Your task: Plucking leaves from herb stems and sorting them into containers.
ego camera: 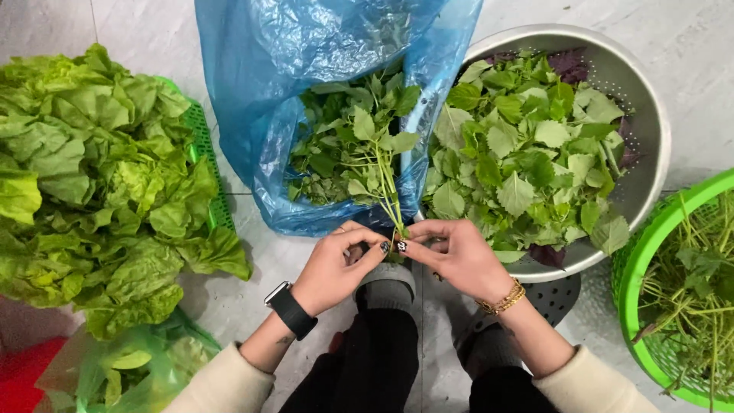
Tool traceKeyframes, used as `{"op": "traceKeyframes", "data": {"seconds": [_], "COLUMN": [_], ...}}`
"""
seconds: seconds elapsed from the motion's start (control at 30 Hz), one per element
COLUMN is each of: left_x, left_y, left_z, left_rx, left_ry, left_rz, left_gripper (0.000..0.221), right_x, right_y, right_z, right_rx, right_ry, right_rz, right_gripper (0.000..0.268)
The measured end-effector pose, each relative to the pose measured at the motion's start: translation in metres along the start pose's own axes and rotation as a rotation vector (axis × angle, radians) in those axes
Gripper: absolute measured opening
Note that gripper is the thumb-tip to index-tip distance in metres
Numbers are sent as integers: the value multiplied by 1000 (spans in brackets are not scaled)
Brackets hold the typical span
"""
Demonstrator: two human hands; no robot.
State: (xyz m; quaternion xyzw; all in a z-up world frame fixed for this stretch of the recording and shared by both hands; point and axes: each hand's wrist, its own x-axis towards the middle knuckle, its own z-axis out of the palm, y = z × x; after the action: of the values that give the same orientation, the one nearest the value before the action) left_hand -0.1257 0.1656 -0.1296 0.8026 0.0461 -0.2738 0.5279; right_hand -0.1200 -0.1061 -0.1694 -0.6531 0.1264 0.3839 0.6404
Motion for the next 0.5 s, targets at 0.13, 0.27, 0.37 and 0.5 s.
{"op": "traceKeyframes", "data": {"seconds": [0.13,0.27,0.37,0.5], "left_x": [-1,-6,-4,-2], "left_y": [-2,14,11,8], "left_z": [9,9,11,7], "left_rx": [-75,-111,-109,-164], "left_ry": [-17,-9,26,108], "left_rz": [5,2,-16,-68], "left_gripper": [15,14,14,14], "right_x": [-10,-14,-17,-20], "right_y": [-15,-20,-23,-25], "right_z": [-2,-5,-5,-6], "right_rx": [96,111,141,160], "right_ry": [19,32,44,41], "right_rz": [5,1,-21,-42], "right_gripper": [30,28,26,25]}}
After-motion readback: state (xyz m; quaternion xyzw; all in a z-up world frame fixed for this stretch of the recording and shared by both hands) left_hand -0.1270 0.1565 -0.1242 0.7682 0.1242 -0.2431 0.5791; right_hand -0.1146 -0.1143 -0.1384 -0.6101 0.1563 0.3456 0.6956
